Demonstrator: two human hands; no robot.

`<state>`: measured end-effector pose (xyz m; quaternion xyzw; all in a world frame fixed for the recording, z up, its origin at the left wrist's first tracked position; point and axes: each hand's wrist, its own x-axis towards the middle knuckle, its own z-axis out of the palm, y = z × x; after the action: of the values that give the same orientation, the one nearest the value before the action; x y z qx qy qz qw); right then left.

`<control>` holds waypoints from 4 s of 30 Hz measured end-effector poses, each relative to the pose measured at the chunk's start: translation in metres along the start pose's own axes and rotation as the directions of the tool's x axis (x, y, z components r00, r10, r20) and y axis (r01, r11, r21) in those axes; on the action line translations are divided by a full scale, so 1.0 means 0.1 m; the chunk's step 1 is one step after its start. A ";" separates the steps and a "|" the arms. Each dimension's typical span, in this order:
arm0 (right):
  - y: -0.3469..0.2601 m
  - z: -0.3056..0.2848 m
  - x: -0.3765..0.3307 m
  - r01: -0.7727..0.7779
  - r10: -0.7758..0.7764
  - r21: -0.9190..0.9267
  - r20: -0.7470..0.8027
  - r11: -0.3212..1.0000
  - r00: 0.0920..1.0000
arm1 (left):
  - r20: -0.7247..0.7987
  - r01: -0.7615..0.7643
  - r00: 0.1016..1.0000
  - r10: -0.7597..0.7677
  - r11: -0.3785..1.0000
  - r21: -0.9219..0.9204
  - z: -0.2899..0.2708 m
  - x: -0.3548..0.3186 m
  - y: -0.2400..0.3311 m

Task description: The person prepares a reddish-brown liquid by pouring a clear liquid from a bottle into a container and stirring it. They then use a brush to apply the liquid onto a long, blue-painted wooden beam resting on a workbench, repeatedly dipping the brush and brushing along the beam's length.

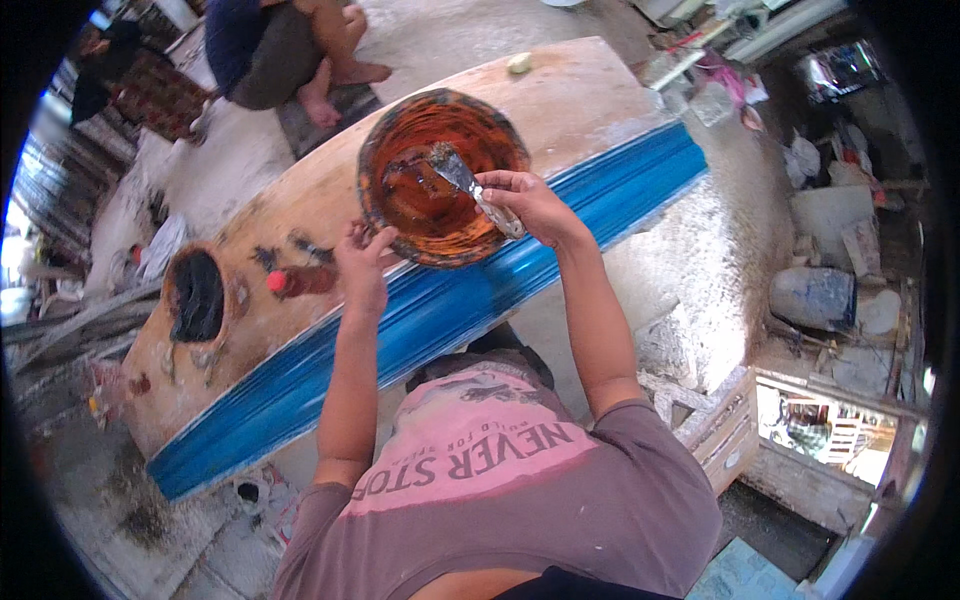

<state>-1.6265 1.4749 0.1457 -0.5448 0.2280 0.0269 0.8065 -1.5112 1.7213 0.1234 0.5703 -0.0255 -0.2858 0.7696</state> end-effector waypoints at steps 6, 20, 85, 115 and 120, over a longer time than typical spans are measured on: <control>-0.39 -1.56 -0.42 0.116 -0.084 0.103 -0.275 0.988 0.958 | -0.121 0.006 0.992 -0.017 0.996 -0.090 0.29 0.15 -0.20; -0.70 -7.15 1.40 -0.221 -0.383 -0.426 -0.899 0.877 0.210 | -0.373 -0.059 0.928 -0.007 0.985 -0.165 1.24 0.22 -0.40; -0.39 -0.34 0.32 0.340 -0.325 -0.709 0.624 -0.618 0.711 | -0.214 -0.482 0.871 0.441 0.850 -0.210 1.38 -0.14 -0.62; -0.53 -0.41 0.29 0.563 -0.589 -0.819 0.510 -0.110 0.626 | -0.214 -0.593 0.798 0.564 0.797 -0.111 1.29 -0.27 -0.55; -0.28 -0.27 0.26 0.464 -0.648 -0.886 0.353 0.001 0.675 | -0.218 -0.614 0.780 0.587 0.785 -0.082 1.42 -0.28 -0.53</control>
<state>-1.6046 1.4338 0.1518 -0.9478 -0.0076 -0.2089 0.2409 -1.6082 1.6014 0.1336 0.4969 -0.1150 0.0265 0.8598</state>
